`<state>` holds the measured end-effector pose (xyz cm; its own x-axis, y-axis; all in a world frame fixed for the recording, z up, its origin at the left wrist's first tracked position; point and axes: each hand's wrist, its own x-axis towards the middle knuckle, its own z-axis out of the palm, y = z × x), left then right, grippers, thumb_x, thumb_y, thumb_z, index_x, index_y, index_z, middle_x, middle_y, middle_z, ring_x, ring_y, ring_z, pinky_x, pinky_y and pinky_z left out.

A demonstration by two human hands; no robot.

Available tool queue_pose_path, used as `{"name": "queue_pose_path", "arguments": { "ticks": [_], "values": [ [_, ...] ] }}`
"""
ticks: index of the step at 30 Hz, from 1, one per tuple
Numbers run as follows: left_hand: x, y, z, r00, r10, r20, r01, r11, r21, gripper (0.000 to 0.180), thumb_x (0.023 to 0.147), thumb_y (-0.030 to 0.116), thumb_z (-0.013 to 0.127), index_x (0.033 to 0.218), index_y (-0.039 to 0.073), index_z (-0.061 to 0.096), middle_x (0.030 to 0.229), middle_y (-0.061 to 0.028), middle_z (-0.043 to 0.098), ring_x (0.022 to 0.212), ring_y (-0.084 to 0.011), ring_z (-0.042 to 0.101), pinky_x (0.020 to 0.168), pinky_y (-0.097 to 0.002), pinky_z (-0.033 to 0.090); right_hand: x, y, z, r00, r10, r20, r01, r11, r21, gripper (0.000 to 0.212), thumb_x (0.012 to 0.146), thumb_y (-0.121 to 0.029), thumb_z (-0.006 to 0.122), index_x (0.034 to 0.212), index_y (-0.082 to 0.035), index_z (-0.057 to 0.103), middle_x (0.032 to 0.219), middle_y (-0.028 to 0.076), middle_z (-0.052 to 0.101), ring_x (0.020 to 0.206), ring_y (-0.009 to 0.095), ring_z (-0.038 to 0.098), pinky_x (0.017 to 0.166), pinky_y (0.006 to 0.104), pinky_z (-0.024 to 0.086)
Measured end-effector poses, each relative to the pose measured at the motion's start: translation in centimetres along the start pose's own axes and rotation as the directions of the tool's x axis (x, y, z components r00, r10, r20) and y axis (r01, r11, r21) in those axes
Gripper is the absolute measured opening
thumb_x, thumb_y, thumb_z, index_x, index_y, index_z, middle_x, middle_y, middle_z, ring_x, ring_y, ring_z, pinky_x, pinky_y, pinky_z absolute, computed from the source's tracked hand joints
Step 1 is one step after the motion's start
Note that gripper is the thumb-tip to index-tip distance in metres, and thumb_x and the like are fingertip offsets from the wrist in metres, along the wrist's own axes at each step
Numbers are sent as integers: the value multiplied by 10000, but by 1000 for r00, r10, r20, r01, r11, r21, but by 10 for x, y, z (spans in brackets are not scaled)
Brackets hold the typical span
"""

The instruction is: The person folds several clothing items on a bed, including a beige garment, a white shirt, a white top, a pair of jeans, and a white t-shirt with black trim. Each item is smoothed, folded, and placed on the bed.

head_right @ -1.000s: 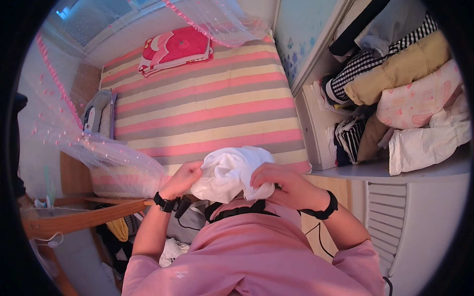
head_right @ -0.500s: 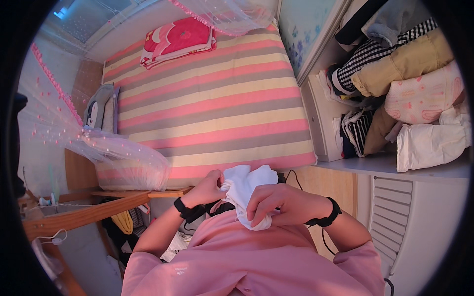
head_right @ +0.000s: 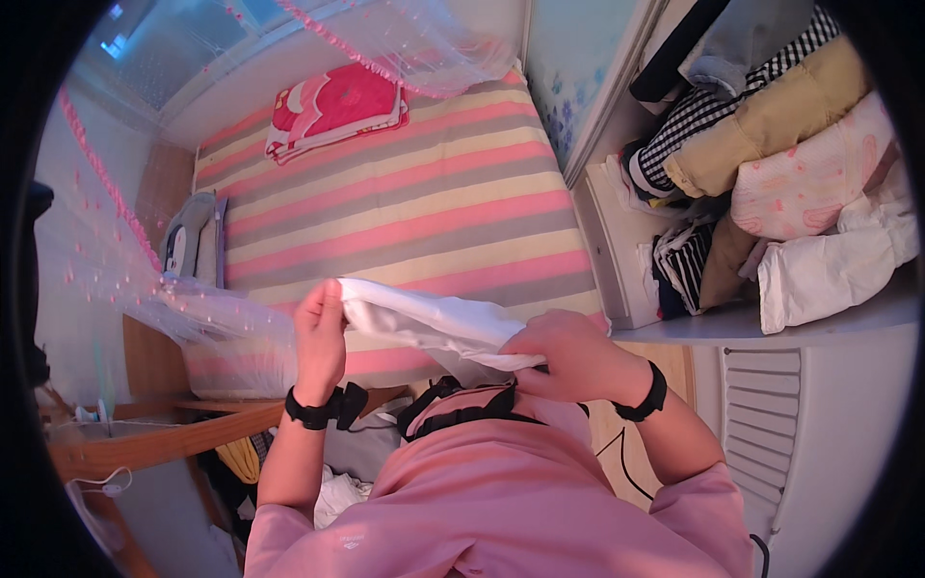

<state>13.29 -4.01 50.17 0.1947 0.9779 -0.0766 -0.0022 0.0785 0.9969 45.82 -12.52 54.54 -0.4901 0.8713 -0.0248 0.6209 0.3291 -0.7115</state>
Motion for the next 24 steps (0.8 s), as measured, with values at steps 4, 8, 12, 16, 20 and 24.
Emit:
{"name": "queue_pose_path", "arguments": {
  "ticks": [4,8,12,16,20,24],
  "values": [
    [-3,28,18,987,-139,81,159,919,-361,307,1118,308,505,1081,35,640,982,5,658,844,-49,575,764,-232,484,2,-7,-5,962,272,18,-260,934,-247,263,817,-114,765,1074,-65,738,855,152,705,840,371,659,750,431,512],
    [-1,49,19,961,1,278,55,980,-192,336,1114,317,518,1056,17,659,957,22,639,851,-44,542,765,-220,454,19,-11,4,895,159,-416,-108,984,145,339,855,-186,795,1156,-42,731,861,119,710,851,317,684,790,418,519],
    [4,61,17,939,44,342,-25,998,-61,322,1098,312,555,1053,13,665,929,29,620,821,-52,531,746,-226,450,71,-3,40,853,-23,-522,175,954,243,380,869,-180,779,1204,-22,693,954,113,718,907,264,704,826,390,540],
    [7,73,6,957,9,289,18,996,-90,301,1087,313,579,1021,29,656,908,26,624,798,-48,538,729,-219,451,104,23,56,967,151,-207,-49,902,430,446,827,-225,810,1206,-24,689,1069,165,715,944,283,717,803,386,562],
    [12,82,-20,980,-52,194,79,988,-132,284,1069,312,613,1019,35,645,900,30,627,789,-50,559,723,-223,462,106,51,25,928,309,-209,-236,920,314,287,905,-84,745,1176,-11,683,990,84,744,912,151,703,815,315,564],
    [10,87,-35,968,-148,200,190,959,-208,202,1036,243,663,1072,44,658,886,41,624,804,-46,557,732,-228,465,107,48,-3,974,221,42,-172,610,773,174,1036,-97,603,1120,21,699,1052,29,740,964,111,683,874,288,541]
  ]
}}
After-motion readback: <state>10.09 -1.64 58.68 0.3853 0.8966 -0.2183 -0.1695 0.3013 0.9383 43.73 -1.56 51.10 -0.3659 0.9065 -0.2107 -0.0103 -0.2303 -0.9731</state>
